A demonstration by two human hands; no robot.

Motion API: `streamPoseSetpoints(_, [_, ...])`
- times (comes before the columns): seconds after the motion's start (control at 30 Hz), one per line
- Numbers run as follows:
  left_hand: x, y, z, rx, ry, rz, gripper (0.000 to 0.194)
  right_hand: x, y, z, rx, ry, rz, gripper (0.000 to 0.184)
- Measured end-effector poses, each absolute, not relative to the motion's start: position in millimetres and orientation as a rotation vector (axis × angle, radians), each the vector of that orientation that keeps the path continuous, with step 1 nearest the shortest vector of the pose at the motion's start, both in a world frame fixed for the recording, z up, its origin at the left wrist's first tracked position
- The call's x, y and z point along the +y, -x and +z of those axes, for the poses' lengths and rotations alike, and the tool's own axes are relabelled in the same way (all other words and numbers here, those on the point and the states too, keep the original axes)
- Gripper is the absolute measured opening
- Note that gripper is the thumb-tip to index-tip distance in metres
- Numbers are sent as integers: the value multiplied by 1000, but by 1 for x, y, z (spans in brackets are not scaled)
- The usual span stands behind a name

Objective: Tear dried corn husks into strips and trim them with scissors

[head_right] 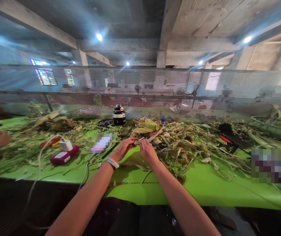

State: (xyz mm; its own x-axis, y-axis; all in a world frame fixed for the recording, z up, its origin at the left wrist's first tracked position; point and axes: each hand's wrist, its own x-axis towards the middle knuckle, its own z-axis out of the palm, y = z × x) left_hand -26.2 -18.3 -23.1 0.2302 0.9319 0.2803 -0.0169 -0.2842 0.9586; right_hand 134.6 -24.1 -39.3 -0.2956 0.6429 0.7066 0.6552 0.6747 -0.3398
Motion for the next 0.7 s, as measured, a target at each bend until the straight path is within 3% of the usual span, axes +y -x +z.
streamPoseSetpoints(0.4, [-19, 25, -23, 789, -1422, 1199, 57, -16, -131, -47, -1835, 986, -25, 17])
streamPoseSetpoints(0.7, [-14, 23, -28, 796, -1534, 1224, 44, -16, -134, -49, -1867, 1101, -3, 15])
